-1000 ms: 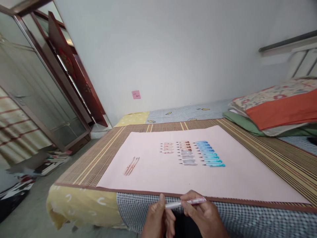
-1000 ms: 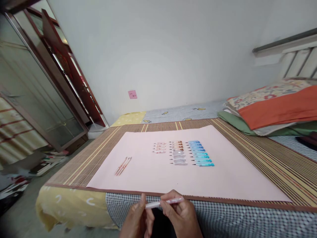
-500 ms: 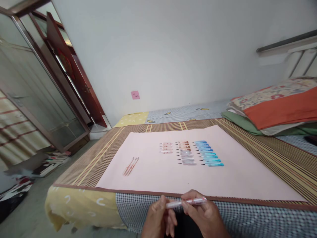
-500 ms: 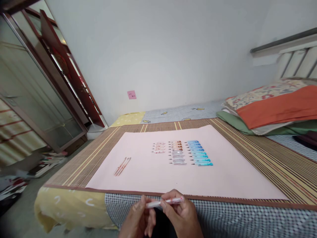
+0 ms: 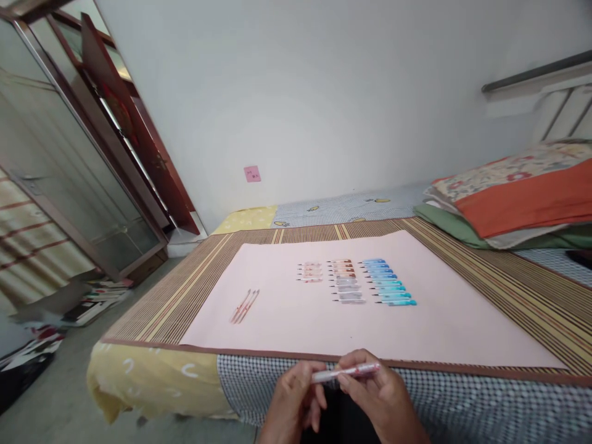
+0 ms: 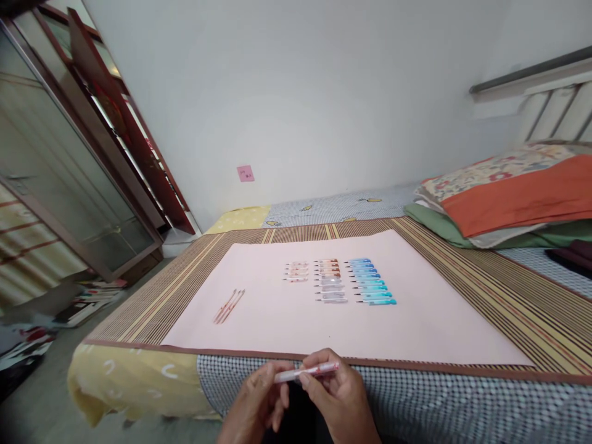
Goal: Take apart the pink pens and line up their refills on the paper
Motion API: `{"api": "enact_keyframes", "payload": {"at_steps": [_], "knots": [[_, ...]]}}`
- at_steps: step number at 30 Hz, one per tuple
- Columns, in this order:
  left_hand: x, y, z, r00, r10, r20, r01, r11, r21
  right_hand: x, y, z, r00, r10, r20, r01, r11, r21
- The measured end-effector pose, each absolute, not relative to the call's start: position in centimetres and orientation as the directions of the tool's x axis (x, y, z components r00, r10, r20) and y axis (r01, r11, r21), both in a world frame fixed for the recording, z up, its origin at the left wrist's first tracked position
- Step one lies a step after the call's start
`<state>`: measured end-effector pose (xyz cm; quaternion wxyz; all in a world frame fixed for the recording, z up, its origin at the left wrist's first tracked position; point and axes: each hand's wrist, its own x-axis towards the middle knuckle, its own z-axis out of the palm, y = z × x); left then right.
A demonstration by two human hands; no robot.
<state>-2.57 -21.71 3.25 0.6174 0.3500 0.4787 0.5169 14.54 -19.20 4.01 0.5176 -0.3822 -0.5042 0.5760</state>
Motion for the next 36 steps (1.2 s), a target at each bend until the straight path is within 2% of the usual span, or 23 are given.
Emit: {"api": "enact_keyframes", "payload": {"at_steps": [3,5,12,18,24,27,30,33,36], "knots": [[-2.9,-21.7,3.0,-0.042,0.990,-0.132,-0.354,0.109,0.929,14.7,-19.2,3.9,-0.187,0.980,0.072,-0.215,0.030,-0.976],[-2.9,-21.7,3.0,-0.056,0.991,-0.123,-0.363,0.095,0.927,14.7,-19.3,4.0,-0.197,0.978,0.064,-0.214,0.021,-0.977],[-2.5,-21.9,3.8,-0.085,0.966,-0.244,-0.313,0.207,0.927,14.8,-19.1,4.5,-0.165,0.984,0.071,-0.228,0.032,-0.973],[-2.3,-21.9,3.8,-0.098,0.954,-0.283,-0.378,0.227,0.897,14.9,-18.8,5.0,-0.132,0.991,0.029,-0.315,-0.015,-0.949],[-2.3,-21.5,2.7,-0.047,0.932,-0.359,-0.506,0.288,0.813,15.1,-18.7,6.6,-0.105,0.993,-0.045,-0.487,-0.091,-0.869],[-2.3,-21.5,2.3,-0.034,0.923,-0.384,-0.589,0.292,0.754,15.4,-18.5,6.8,-0.092,0.991,-0.094,-0.620,-0.131,-0.773],[-2.2,-21.4,2.4,-0.003,0.902,-0.431,-0.702,0.305,0.643,15.5,-18.4,6.3,-0.107,0.973,-0.203,-0.719,-0.216,-0.661],[-1.7,-21.0,3.5,-0.038,0.891,-0.452,-0.801,0.243,0.547,15.0,-18.7,5.8,-0.176,0.942,-0.285,-0.728,-0.319,-0.607],[-1.0,-20.5,5.1,-0.109,0.904,-0.414,-0.851,0.130,0.509,13.9,-19.2,5.1,-0.248,0.921,-0.301,-0.673,-0.388,-0.630]]}}
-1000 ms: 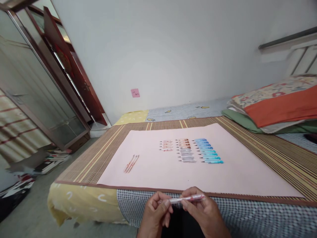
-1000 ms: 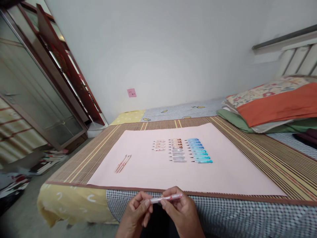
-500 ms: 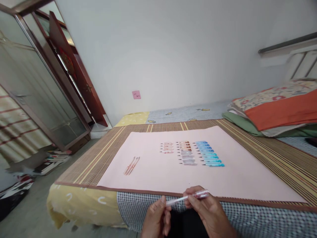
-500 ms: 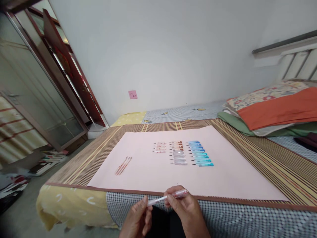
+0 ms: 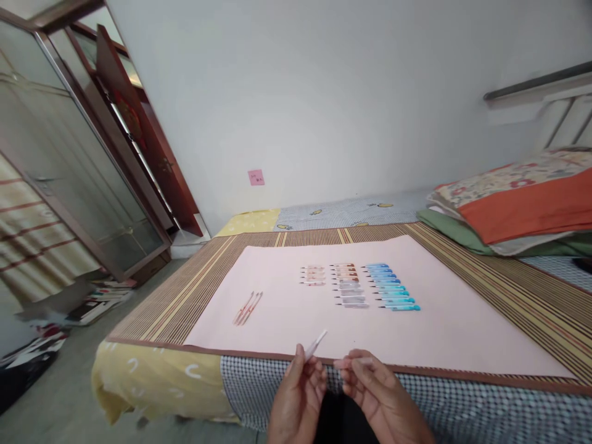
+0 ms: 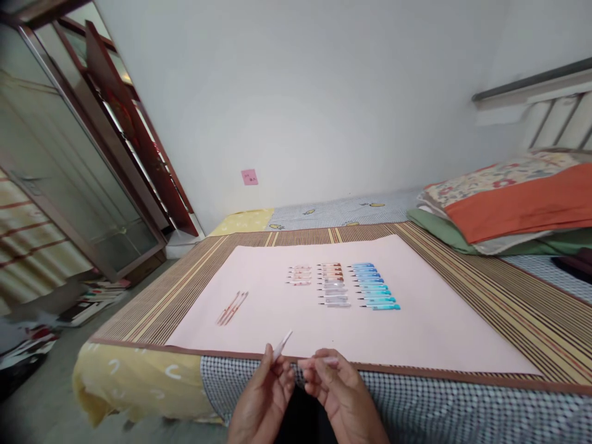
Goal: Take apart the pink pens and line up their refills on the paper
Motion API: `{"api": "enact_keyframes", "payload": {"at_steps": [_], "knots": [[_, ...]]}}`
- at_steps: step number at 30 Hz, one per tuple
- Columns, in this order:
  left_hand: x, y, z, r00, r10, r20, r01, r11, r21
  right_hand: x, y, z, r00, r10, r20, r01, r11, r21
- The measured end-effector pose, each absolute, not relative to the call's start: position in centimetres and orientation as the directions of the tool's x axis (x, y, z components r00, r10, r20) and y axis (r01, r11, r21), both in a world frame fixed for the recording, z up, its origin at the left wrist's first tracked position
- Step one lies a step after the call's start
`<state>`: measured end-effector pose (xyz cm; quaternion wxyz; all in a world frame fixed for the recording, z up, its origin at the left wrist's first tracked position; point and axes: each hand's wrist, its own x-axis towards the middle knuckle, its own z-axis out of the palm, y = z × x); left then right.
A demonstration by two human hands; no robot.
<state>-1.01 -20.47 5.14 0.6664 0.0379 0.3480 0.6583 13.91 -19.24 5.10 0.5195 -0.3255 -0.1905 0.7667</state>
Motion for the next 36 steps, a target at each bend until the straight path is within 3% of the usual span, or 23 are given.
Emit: {"api": "enact_keyframes", "payload": {"at_steps": [3,7,13,19,22,27,31,36], "knots": [[-0.3,-19.9,6.3,-0.129,0.921,-0.368,-0.866,0.076,0.494,12.3,-19.6,3.5,-0.276,0.919,-0.282,-0.598,-0.394,-0.698],[0.4,-19.6,6.3,-0.136,0.933,-0.332,-0.842,0.068,0.535,10.3,-19.8,0.0,-0.284,0.945,-0.165,-0.488,-0.290,-0.823],[0.1,-20.1,5.0,-0.173,0.941,-0.290,-0.758,0.060,0.649,8.7,-20.8,-2.9,-0.361,0.915,-0.180,-0.296,-0.296,-0.908],[-1.0,-20.7,3.9,-0.110,0.959,-0.260,-0.691,0.115,0.714,11.2,-19.8,-1.1,-0.456,0.889,-0.046,-0.133,-0.120,-0.984],[-1.5,-21.1,3.0,-0.049,0.970,-0.237,-0.654,0.148,0.742,13.7,-18.7,0.4,-0.297,0.954,-0.051,-0.008,-0.055,-0.998],[-1.2,-21.7,1.0,0.119,0.975,-0.188,-0.635,0.220,0.740,16.8,-18.4,3.4,-0.115,0.991,0.063,-0.068,0.055,-0.996],[-0.5,-22.3,0.5,0.221,0.963,-0.154,-0.634,0.261,0.728,17.8,-19.2,5.8,-0.194,0.971,0.140,0.076,0.157,-0.985],[-0.3,-22.7,1.8,0.195,0.970,-0.146,-0.648,0.240,0.723,18.5,-20.3,7.3,-0.303,0.933,0.194,0.213,0.265,-0.940]]}}
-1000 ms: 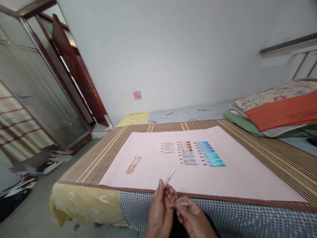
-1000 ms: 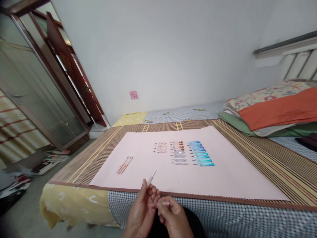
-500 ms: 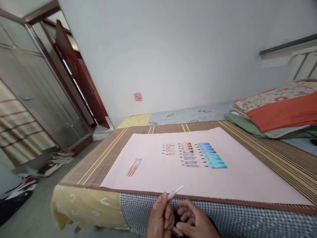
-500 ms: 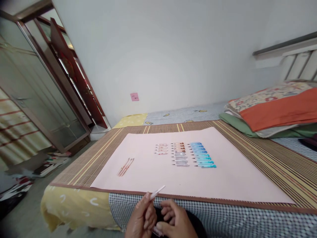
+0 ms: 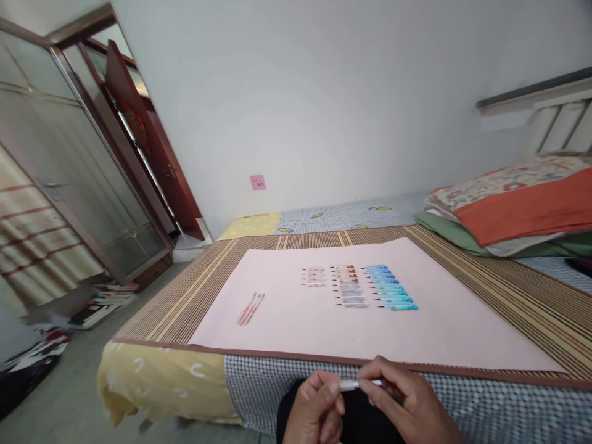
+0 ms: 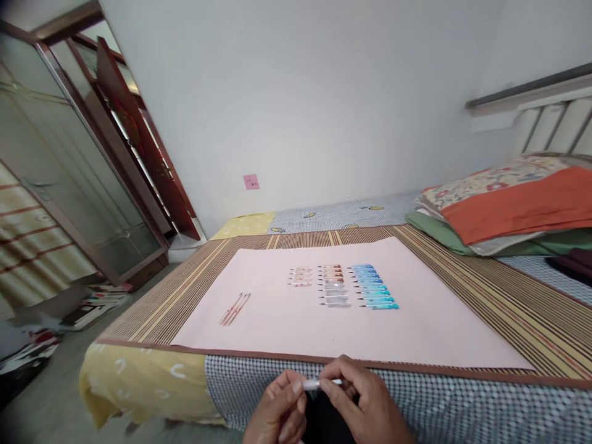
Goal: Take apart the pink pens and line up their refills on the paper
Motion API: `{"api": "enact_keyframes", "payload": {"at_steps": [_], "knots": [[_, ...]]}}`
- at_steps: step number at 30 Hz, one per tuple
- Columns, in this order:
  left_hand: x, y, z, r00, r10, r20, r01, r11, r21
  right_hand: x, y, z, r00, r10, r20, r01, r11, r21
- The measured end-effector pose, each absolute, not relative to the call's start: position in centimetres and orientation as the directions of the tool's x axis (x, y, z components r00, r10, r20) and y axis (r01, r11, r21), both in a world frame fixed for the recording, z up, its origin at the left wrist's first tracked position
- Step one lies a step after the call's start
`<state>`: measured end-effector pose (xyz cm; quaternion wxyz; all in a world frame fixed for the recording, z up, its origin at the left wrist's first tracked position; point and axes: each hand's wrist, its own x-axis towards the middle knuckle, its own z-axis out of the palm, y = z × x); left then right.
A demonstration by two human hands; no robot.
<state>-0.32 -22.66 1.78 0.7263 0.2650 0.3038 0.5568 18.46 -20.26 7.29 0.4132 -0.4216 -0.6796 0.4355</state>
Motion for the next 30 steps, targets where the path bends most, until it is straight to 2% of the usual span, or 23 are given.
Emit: {"api": "enact_keyframes", "payload": {"at_steps": [3,8,12,17,24,30], "knots": [[-0.3,-23.1,2.8,0.140,0.979,-0.149,-0.673,0.204,0.710,18.3,-20.9,7.6,-0.353,0.915,0.197,0.253,0.296,-0.921],[-0.4,-24.4,4.4,0.075,0.984,-0.162,-0.698,0.168,0.696,17.9,-21.8,7.7,-0.338,0.907,0.252,0.264,0.348,-0.900],[-0.8,-25.5,5.5,0.003,0.983,-0.186,-0.700,0.135,0.701,18.3,-22.2,7.8,-0.313,0.889,0.334,0.334,0.432,-0.838],[-1.0,-26.6,6.3,-0.025,0.983,-0.184,-0.673,0.120,0.730,18.8,-22.8,8.1,-0.374,0.863,0.340,0.418,0.484,-0.769],[-0.7,-27.9,7.0,-0.033,0.977,-0.210,-0.687,0.130,0.715,19.8,-24.0,8.7,-0.389,0.855,0.343,0.441,0.500,-0.746],[-0.6,-27.8,6.5,-0.042,0.977,-0.211,-0.766,0.104,0.634,21.0,-24.7,8.7,-0.358,0.868,0.343,0.459,0.484,-0.745]]}}
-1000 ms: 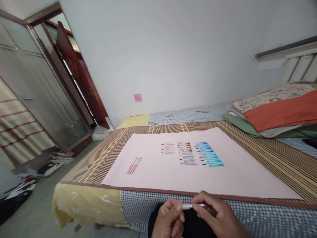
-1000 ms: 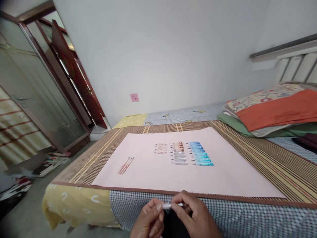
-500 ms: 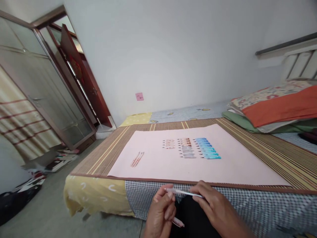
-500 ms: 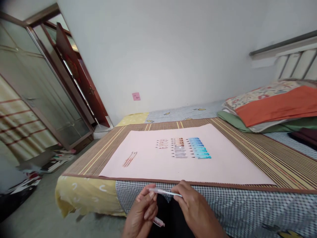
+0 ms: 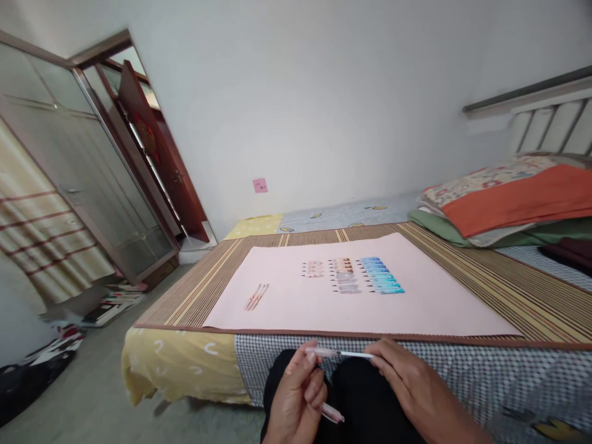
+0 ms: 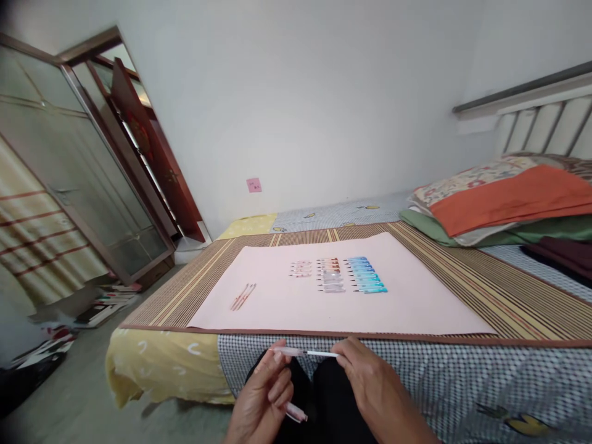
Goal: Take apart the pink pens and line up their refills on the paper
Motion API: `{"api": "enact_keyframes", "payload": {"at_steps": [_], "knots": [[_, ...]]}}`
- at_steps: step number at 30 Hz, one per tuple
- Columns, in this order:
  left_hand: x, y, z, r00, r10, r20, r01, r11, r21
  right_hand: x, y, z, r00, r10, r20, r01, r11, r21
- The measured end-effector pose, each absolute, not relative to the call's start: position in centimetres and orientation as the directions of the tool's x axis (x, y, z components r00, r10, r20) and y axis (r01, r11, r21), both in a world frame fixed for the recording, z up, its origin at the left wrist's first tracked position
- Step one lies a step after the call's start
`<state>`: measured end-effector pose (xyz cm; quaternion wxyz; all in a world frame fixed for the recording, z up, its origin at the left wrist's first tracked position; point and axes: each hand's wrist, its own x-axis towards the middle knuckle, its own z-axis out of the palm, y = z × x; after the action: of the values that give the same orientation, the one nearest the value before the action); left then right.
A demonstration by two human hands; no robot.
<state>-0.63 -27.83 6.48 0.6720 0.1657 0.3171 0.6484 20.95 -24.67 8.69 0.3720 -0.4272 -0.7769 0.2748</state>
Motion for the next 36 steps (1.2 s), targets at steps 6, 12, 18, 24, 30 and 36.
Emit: {"api": "enact_keyframes", "payload": {"at_steps": [6,12,18,24,30,36], "knots": [[-0.9,-26.8,5.4,0.030,0.970,-0.241,-0.829,0.159,0.537,21.2,-24.5,8.5,-0.340,0.897,0.283,0.508,0.428,-0.747],[-1.9,-26.5,4.5,0.031,0.967,-0.253,-0.868,0.151,0.473,21.0,-24.1,8.0,-0.263,0.949,0.176,0.478,0.286,-0.830],[-3.1,-26.0,2.2,0.074,0.963,-0.259,-0.839,0.201,0.506,18.3,-23.9,6.8,-0.275,0.957,0.090,0.190,0.146,-0.971],[-2.9,-23.8,-0.2,0.133,0.921,-0.366,-0.784,0.324,0.530,15.5,-21.5,4.5,-0.244,0.955,0.170,0.354,0.251,-0.901],[-1.4,-18.4,0.2,0.089,0.933,-0.348,-0.807,0.272,0.524,14.0,-15.3,4.7,-0.410,0.885,0.221,0.492,0.419,-0.763],[-0.1,-10.9,0.9,0.019,0.928,-0.371,-0.841,0.216,0.496,13.8,-8.0,4.8,-0.395,0.897,0.199,0.562,0.408,-0.719]]}}
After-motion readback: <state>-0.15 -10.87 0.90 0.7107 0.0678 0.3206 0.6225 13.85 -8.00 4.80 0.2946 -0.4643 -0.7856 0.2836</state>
